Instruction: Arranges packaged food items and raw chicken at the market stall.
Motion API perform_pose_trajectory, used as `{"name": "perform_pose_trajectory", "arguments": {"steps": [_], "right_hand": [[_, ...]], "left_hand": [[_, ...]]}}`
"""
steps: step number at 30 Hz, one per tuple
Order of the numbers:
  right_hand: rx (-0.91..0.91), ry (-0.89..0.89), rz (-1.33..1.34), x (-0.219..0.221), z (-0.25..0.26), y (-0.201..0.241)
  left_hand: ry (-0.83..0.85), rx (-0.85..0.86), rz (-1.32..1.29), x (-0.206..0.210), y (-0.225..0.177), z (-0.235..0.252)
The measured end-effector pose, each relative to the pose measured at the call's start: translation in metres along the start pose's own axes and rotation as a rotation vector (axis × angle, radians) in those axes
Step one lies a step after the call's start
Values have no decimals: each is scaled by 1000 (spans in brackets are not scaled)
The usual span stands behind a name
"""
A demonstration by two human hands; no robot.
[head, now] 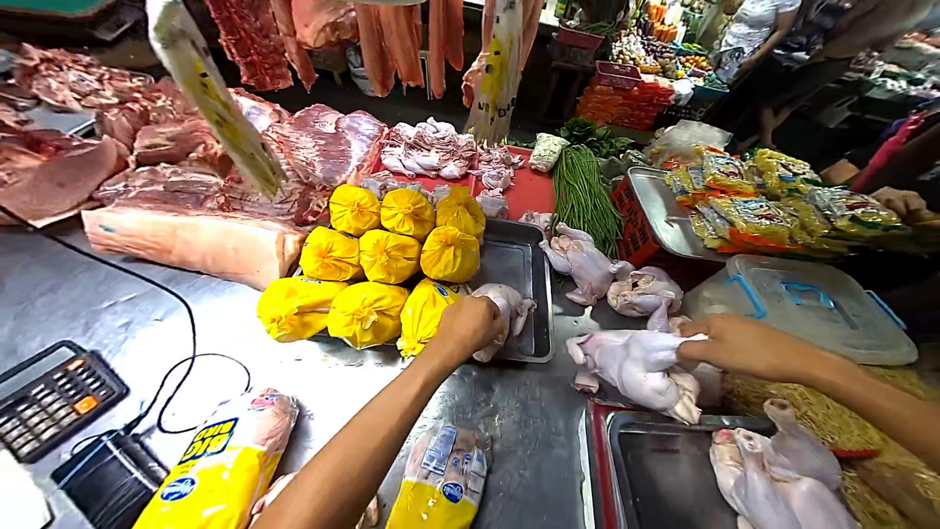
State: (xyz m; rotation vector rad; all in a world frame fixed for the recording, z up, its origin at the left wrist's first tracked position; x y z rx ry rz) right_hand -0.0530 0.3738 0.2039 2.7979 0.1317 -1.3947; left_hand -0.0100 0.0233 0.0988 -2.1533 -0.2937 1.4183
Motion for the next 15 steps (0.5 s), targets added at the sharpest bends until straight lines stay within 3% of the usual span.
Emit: {"name": "perform_pose_trajectory", "arguments": {"steps": [6,10,13,15], "right_hand": [[175,-69,287,-43,-55,18],[126,-202,204,-67,-69,56],[65,-213,50,-47,-49,113],[22,-116,-47,2,-17,152]], "left_hand": [[4,-33,26,5,-14,-16],[-39,-68,-1,6,-13,-18],[-40,-74,4,8,-15,-18],[-31,-73,45,14,-19,-15]]}}
Point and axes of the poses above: each hand's wrist, its own z-axis towards the middle knuckle, its own x-axis out of the palm, y = z × x, the point moved 5 cm from there along z, towards the middle knuckle, and after that the axes turned 13 degrees about x, right-handed, at the moved point
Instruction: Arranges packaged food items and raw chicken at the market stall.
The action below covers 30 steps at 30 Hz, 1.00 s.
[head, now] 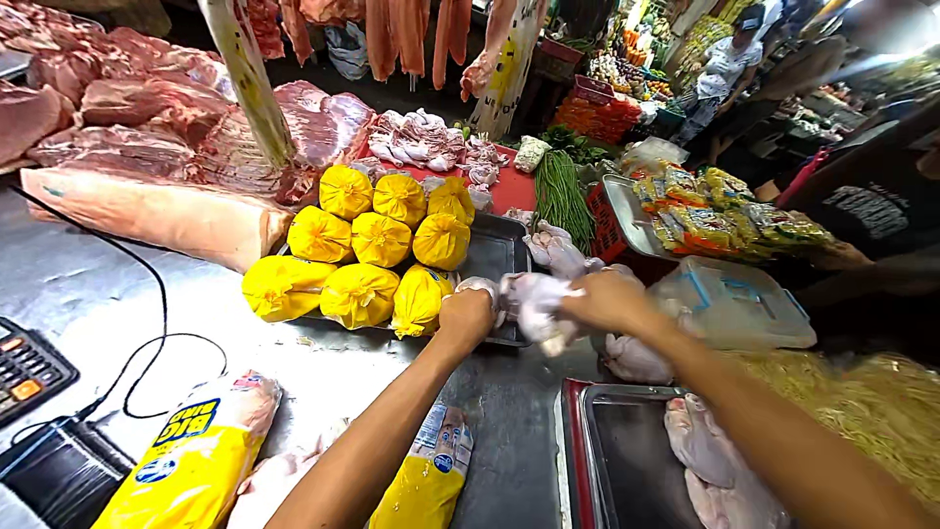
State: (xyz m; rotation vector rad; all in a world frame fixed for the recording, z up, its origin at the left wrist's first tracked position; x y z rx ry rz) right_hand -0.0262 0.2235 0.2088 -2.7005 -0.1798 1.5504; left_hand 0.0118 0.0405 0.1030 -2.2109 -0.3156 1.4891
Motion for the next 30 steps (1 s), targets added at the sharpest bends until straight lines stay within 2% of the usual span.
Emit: {"name": "perform_pose_trajectory", "arguments": {"steps": [2,4,6,8,9,10,13,16,18,23,27,30], "right_hand": [[-65,85,-66,53,22,38],[-74,101,-92,71,28,63],[-110,150,-59,73,34,60],[-220,268,11,73,40,43],[-271,342,98,68,42,33],[-300,342,225,60,48,21],[-161,105,628,48,120,-20],[-37,96,752,94,178,-21],[-11,69,738,102,185,-7],[-27,245,536,83,184,5],[111,243,491,84,182,30],[134,231,540,90,187,45]], "left_hand": [[16,7,40,7,-3,0],[7,25,89,9,-1,-2],[3,52,120,15,0,-6],[16,67,128,18,-3,-5],[22,67,130,18,-3,-4],[24,62,131,18,-3,-3],[22,58,121,26,-4,-6],[-2,52,104,28,-4,-8],[-14,58,111,30,1,-9],[-24,114,117,40,-13,-8],[-49,98,92,32,-7,-8],[-94,91,103,19,5,-4]]}}
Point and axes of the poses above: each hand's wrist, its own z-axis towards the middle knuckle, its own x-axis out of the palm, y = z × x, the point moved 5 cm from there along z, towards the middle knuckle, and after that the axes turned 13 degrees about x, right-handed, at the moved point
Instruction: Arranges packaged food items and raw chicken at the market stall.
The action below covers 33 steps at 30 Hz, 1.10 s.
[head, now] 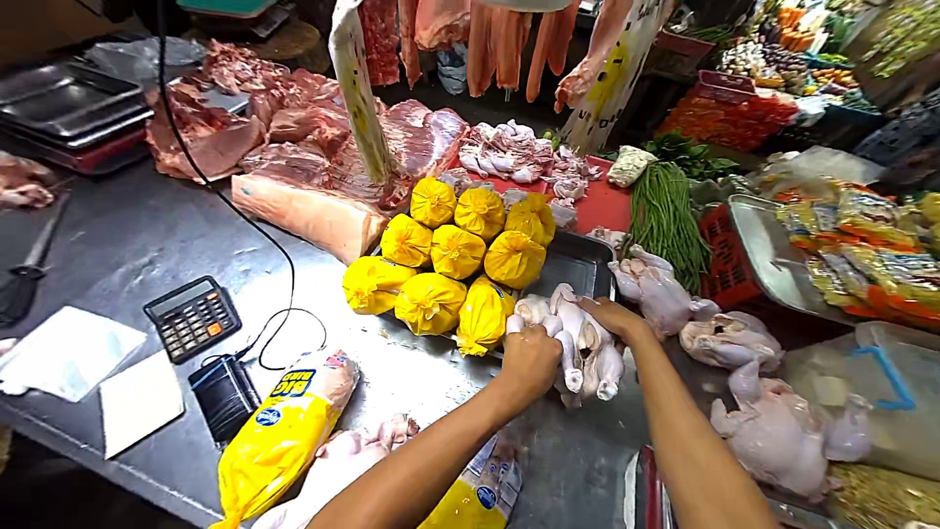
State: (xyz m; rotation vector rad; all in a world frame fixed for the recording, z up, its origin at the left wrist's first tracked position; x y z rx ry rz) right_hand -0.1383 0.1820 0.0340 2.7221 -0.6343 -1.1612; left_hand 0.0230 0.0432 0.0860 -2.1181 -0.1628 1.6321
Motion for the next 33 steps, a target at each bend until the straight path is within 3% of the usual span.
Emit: {"name": "perform_pose_trajectory", "arguments": {"steps": [4,6,8,11,14,16,19,22,25,28,33], "right_hand": [[-89,34,-10,5,15,-2],[-137,22,-133,2,16,2],[-167,-10,-319,0,13,14],[-115,-82,-567,-5,5,26],[-161,-95,-591,-19,7,42],[-275,12,-336,-23,19,49],[-320,-4,83,-23,34,68],[-216,13,350,-18,52,97],[-66,70,573,-9,74,120],[-113,211,823,25,71,149],[-251,311,941,44,90,154]], "left_hand": [[69,-34,17,-1,2,0],[-4,32,-2,5,0,-10],[-228,136,-31,3,1,-31],[-819,149,-126,-12,30,-92],[-1171,-194,-251,-27,100,-165],[-1309,-489,-472,-28,156,-199],[-1524,-816,-891,-6,216,-212],[-1402,-936,-1291,31,205,-181],[-1164,-885,-1639,68,180,-123],[-1160,-775,-1717,81,180,-84],[-1177,-710,-1646,94,180,-60]]}}
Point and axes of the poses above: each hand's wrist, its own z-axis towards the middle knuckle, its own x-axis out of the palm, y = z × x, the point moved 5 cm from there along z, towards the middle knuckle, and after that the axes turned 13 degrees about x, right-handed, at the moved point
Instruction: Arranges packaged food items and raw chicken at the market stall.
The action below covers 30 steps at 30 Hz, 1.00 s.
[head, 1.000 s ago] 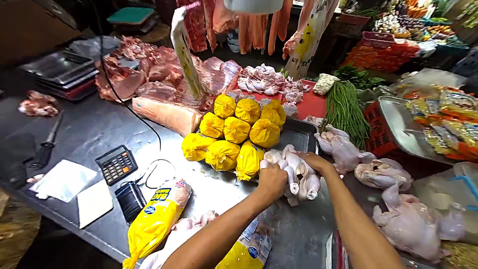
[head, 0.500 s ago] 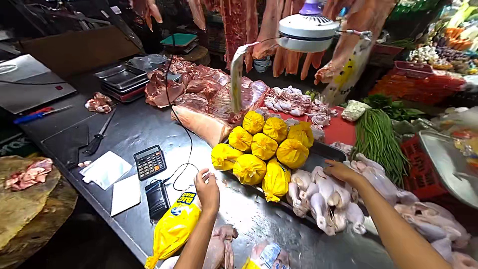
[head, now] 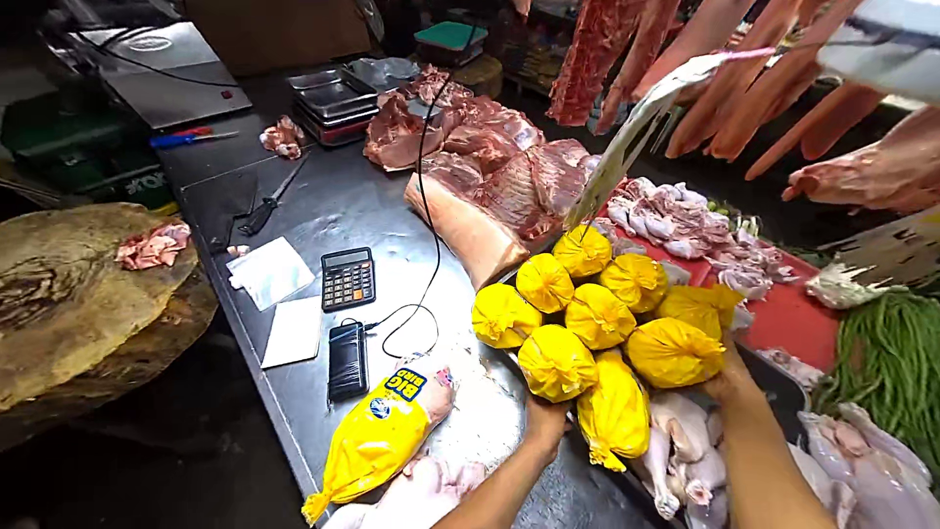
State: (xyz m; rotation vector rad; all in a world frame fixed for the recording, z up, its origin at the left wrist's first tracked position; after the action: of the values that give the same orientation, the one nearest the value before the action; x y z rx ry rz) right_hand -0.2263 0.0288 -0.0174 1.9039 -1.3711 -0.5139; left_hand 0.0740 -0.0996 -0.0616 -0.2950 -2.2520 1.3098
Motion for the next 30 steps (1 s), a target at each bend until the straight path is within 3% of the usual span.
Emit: {"name": "perform_pose_trajectory", "arguments": {"steps": [4,6,8,12,15,17,19,21,23,24,25,27,30], "right_hand": [[-91,13,16,-3,2,-3],[-246,72,-71,17,1,10],[-290,36,-118,47,-7,22],[-108,-59,-63,102,-69,60],[-149,21,-119,67,-13,31],[-87,-95,-254,38,6,22],[27,-244,-527,17,-4,35],[-3,-233,-836,-7,-28,55],[-116,-199,-1080,-37,-59,65],[-141,-207,-1179,-51,-83,65],[-151,-221,-1275,-63,-110,61],[-113,-231,-1385,-80,-158,44],[-128,-271,-1441,-90,-208,-4]], "left_hand": [[4,143,35,5,5,-2],[-9,250,37,7,1,0],[-27,305,70,6,4,0],[-14,150,199,7,10,2],[-9,89,188,2,21,7],[19,102,137,3,25,10],[59,85,84,2,24,11],[110,-13,106,-1,16,8],[249,-121,325,-10,7,-5],[395,-138,489,-14,0,-19],[571,-104,663,-14,-8,-36],[876,154,956,-2,-26,-81],[1044,809,1041,42,-33,-146]]}}
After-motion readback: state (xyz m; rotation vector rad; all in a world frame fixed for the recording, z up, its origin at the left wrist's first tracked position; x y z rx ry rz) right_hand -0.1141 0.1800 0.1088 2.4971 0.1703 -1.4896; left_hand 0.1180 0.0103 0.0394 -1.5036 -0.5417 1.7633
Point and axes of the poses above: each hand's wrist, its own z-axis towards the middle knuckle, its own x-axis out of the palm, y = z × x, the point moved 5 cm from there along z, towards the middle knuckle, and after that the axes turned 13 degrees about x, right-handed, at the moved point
